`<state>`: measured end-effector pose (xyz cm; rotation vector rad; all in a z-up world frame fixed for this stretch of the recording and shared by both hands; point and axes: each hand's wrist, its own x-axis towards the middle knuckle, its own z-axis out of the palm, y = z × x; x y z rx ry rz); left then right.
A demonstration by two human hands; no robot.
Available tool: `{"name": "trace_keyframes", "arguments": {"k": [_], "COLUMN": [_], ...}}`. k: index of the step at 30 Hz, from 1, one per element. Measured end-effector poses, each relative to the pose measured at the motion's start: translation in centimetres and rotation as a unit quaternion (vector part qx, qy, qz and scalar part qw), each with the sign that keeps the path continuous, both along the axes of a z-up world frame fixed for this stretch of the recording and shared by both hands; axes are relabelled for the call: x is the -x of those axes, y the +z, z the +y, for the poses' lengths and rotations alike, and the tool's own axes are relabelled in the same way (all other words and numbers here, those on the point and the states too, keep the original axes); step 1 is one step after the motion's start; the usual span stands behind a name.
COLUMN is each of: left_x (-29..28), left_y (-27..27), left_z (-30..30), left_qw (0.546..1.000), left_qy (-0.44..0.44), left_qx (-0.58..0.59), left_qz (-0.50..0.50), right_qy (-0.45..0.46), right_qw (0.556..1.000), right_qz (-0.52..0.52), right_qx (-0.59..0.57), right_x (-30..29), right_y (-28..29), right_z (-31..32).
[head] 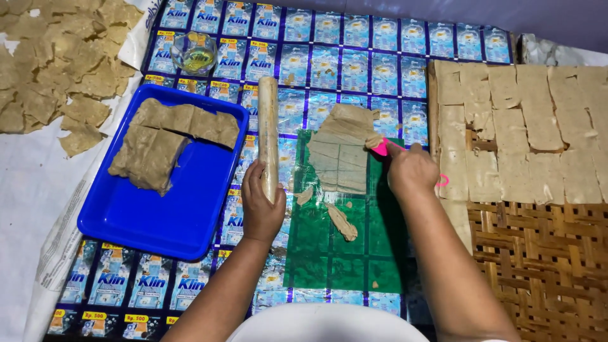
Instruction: Flattening dough with a wooden roller, cutting it into rectangles with a plastic scraper, and arranging the pieces on a bamboo tray.
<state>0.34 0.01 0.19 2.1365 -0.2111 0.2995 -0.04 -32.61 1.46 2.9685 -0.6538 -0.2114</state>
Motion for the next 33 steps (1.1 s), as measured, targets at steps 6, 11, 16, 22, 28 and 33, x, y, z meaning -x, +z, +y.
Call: {"name": "trace_keyframes", "arguments": {"k": [6, 11, 16, 22, 28, 33], "left_x": [0.0, 0.0, 0.2, 0.2, 1.3, 2.5], "left_y": [0.1, 0.0, 0.2, -0.6, 0.3, 7.2], "left_z": [0.0, 0.1, 0.1, 0.2, -0.1, -4.0], "left_qw": [1.0, 1.0, 1.0, 0.999, 0.983, 0.976], "left_qy": [0.001, 0.002, 0.005, -0.011, -0.025, -0.202], "left_qx": [-0.003, -0.005, -0.001, -0.002, -0.09, 0.083], "left_qz": [0.004, 0.004, -0.011, -0.048, -0.155, 0.007], "right_qy": [0.037, 0.004, -0.058, -0.114, -0.146, -0.115], "right_qw": [0.997, 0.994, 0.981, 0.962, 0.964, 0.961], "right_qz": [0.07, 0.103, 0.074, 0.022, 0.018, 0.054], "right_qx": [-0.013, -0.046, -0.172, -0.249, -0.221, -0.247], "right_x": [-5.4, -5.2, -2.2, 1.2, 1.9, 2.3], "right_y": [4.7, 6.0, 4.8, 1.6, 0.0, 1.8], "right_z": [-2.6, -3.6, -3.1, -2.5, 0.1, 3.0]}}
